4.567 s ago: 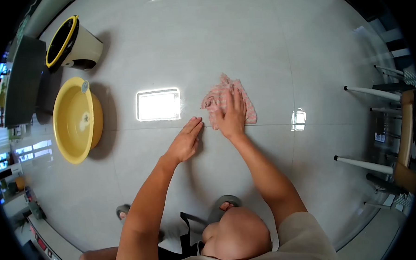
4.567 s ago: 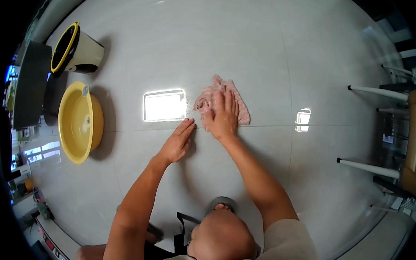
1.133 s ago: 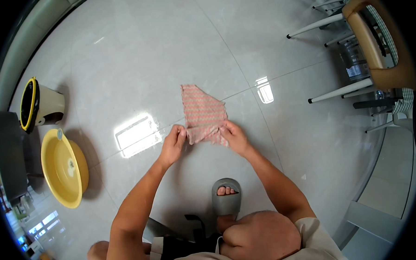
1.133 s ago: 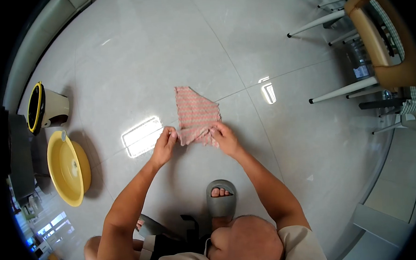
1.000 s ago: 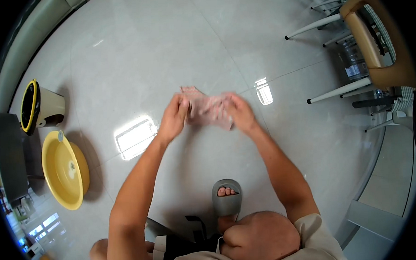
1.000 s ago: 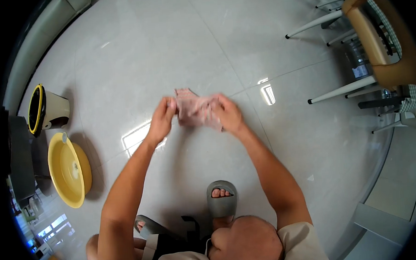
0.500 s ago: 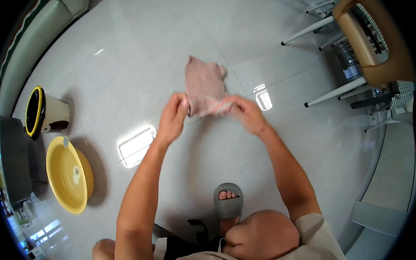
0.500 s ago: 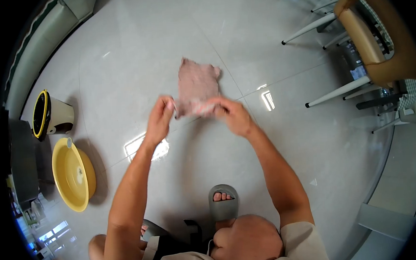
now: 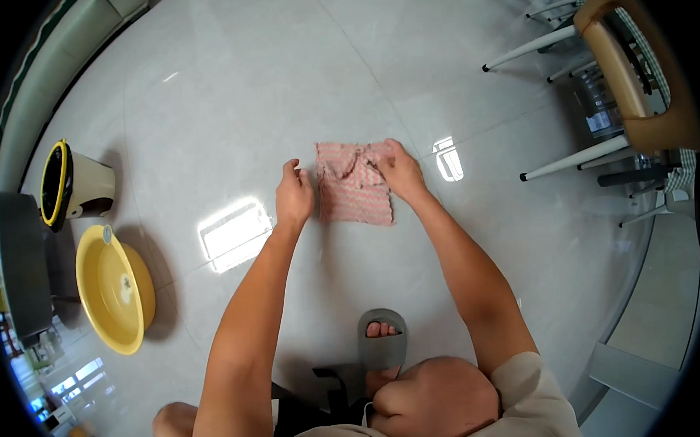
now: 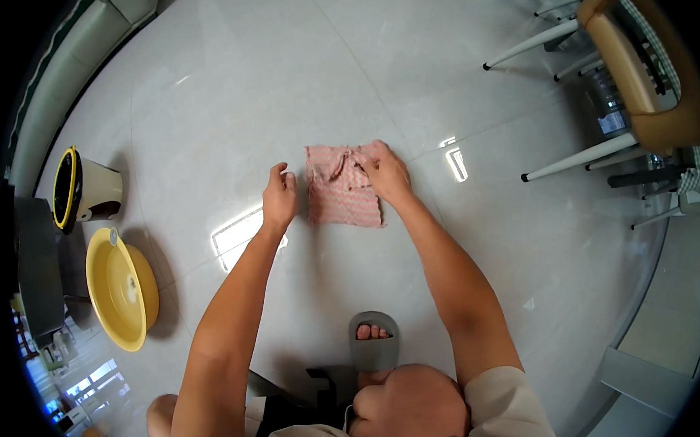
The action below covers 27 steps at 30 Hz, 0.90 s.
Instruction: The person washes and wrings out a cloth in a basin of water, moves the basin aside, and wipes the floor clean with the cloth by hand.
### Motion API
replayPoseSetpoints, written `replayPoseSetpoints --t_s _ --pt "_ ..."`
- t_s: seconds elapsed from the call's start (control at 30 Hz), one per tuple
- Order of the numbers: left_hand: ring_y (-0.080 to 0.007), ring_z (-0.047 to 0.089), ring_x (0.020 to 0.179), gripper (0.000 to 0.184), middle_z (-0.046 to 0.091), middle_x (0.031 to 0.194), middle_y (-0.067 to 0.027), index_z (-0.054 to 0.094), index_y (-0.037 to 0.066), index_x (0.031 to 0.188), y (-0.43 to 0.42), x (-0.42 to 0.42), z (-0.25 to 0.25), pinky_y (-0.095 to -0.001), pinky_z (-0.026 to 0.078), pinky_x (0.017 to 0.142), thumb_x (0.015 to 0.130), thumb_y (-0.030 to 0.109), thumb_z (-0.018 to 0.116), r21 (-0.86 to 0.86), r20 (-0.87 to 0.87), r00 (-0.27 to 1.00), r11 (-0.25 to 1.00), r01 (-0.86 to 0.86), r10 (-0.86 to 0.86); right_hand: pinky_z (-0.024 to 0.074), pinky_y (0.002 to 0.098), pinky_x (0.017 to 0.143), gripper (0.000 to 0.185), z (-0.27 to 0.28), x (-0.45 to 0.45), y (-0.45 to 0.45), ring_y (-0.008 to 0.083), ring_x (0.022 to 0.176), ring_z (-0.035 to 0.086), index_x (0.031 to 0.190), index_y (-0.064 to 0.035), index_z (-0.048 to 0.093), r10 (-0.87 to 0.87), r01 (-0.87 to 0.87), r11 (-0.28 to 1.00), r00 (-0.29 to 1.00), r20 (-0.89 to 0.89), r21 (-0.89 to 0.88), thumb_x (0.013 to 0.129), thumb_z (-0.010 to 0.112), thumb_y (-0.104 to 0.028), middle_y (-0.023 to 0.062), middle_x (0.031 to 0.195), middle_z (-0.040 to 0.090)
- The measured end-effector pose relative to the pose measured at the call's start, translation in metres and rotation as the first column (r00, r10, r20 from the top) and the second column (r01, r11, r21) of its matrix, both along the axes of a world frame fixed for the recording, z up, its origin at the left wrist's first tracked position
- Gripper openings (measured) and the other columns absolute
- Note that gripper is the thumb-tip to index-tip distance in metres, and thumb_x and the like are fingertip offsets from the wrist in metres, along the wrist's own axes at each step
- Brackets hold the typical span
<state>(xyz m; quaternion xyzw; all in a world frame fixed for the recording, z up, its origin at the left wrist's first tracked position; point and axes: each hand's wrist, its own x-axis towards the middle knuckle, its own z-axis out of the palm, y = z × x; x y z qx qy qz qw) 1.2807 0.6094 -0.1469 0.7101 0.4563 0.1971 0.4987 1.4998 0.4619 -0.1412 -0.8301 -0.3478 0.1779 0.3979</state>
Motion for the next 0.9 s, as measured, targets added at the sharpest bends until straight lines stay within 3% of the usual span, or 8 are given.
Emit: replayPoseSetpoints --t_s 0.1,0.2,0.23,0.37,0.5,0.67,0.77,0.9 --pt "-0.0408 0.066 0.121 0.044 0.068 0.135 -0.0214 0.059 0.001 0.142 -0.016 -0.02 0.003 -0.0482 0.056 0.102 0.098 0.004 0.064 0.451 -0.21 0.967 0.864 0.225 -0.142 0.0567 0.0502 0.096 0.033 0.012 -0.006 0.008 0.0394 0.111 0.067 0.13 -0.0106 0.068 -0.086 0.082 0.996 0.966 0.245 0.025 0.098 0.065 -0.019 0.0148 0.118 0.073" --pt "-0.0412 0.065 0.118 0.04 0.069 0.131 -0.0193 0.065 0.003 0.134 -0.025 -0.048 0.017 -0.0491 0.056 0.101 0.094 0.001 0.064 0.406 -0.377 0.847 0.755 0.515 -0.375 0.0552 0.0483 0.102 0.033 -0.013 -0.04 0.006 0.0377 0.107 0.069 0.129 -0.0116 0.069 0.286 -0.274 0.958 0.871 0.398 -0.088 0.098 0.067 -0.02 0.0122 0.112 0.074" --pt "-0.039 0.065 0.118 0.038 0.068 0.131 -0.016 0.069 0.004 0.127 -0.024 -0.055 0.012 -0.0478 0.055 0.102 0.089 0.0 0.066 0.419 -0.394 0.831 0.728 0.542 -0.392 0.0492 0.0512 0.112 0.043 -0.025 -0.043 0.013 0.0373 0.126 0.063 0.14 -0.0149 0.067 0.515 -0.458 0.857 0.749 0.416 -0.236 0.098 0.069 -0.026 0.0152 0.134 0.068" --pt "-0.0309 0.062 0.124 0.034 0.067 0.131 -0.0092 0.072 0.01 0.122 -0.006 -0.083 0.004 -0.0432 0.053 0.106 0.089 0.005 0.067 0.518 -0.488 0.725 0.506 0.689 -0.487 0.0316 0.057 0.126 0.065 -0.02 -0.077 0.035 0.0427 0.16 0.025 0.162 -0.0177 0.051 0.237 -0.095 0.937 0.88 0.411 -0.337 0.101 0.067 -0.033 0.0166 0.176 0.029" --pt "-0.0299 0.063 0.125 0.035 0.068 0.134 -0.0103 0.073 0.007 0.126 0.016 -0.109 0.023 -0.0425 0.053 0.108 0.092 0.008 0.064 0.434 -0.627 0.508 0.277 0.857 -0.59 0.0305 0.0605 0.124 0.065 -0.003 -0.055 0.053 0.0407 0.158 0.032 0.16 -0.0149 0.052 -0.019 0.039 0.999 0.837 0.547 -0.026 0.098 0.07 -0.029 0.0153 0.169 0.041" --pt "-0.0289 0.063 0.127 0.036 0.068 0.135 -0.0107 0.073 0.009 0.13 0.041 -0.133 0.024 -0.0415 0.053 0.109 0.096 0.012 0.061 0.304 -0.725 0.264 0.049 0.951 -0.636 0.0412 0.053 0.12 0.068 -0.008 -0.038 0.054 0.0362 0.146 0.047 0.156 -0.0135 0.055 0.237 -0.101 0.959 0.8 0.551 -0.266 0.092 0.076 -0.021 0.0127 0.157 0.055" --pt "-0.0296 0.063 0.125 0.035 0.068 0.135 -0.0104 0.074 0.009 0.13 0.049 -0.127 0.01 -0.0415 0.054 0.108 0.098 0.014 0.061 0.33 -0.657 0.354 0.168 0.929 -0.666 0.05 0.0457 0.114 0.072 0.009 -0.006 0.069 0.0385 0.136 0.057 0.157 -0.0094 0.053 0.334 -0.155 0.807 0.916 0.223 -0.57 0.091 0.079 -0.021 0.0167 0.151 0.059" --pt "-0.0301 0.064 0.122 0.035 0.07 0.131 -0.008 0.074 0.011 0.127 0.042 -0.093 0.008 -0.0424 0.056 0.104 0.093 0.009 0.066 0.245 -0.636 0.5 0.461 0.853 -0.587 0.0546 0.0424 0.104 0.059 0.033 0.003 0.069 0.0311 0.116 0.068 0.151 -0.0038 0.056 0.254 -0.32 0.759 0.947 -0.195 -0.567 0.097 0.076 -0.021 0.0146 0.132 0.07"
